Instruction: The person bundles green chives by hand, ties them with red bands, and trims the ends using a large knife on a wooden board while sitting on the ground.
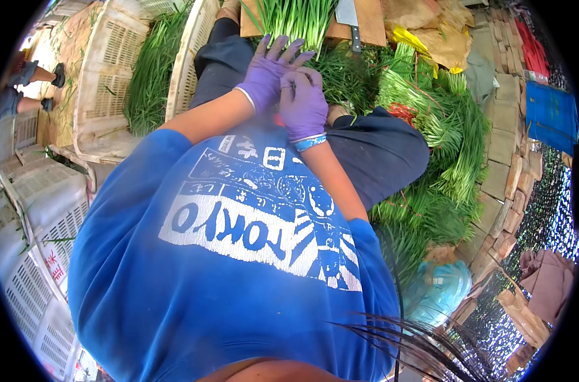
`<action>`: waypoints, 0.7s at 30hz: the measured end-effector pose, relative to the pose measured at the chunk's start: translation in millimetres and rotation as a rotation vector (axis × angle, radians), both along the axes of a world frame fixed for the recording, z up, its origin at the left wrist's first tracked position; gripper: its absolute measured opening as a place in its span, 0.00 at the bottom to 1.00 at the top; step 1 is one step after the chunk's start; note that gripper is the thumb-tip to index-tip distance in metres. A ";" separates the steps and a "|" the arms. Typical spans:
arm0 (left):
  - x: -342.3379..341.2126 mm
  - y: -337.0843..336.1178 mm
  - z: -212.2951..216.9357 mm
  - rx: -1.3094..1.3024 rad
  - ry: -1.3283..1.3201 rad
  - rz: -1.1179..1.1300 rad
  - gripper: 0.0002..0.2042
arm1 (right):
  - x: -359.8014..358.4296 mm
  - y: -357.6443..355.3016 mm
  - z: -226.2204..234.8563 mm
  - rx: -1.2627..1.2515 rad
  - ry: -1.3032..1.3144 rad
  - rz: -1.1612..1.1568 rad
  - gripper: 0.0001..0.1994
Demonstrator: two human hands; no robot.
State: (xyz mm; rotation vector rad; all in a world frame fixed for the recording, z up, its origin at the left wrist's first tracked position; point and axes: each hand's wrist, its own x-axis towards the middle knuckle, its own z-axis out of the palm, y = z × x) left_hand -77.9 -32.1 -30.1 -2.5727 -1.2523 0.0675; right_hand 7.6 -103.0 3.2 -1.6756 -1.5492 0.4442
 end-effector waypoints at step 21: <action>-0.4 -8.0 -15.8 -0.356 0.298 0.061 0.22 | -5.2 1.8 -44.8 -0.425 1.104 0.153 0.04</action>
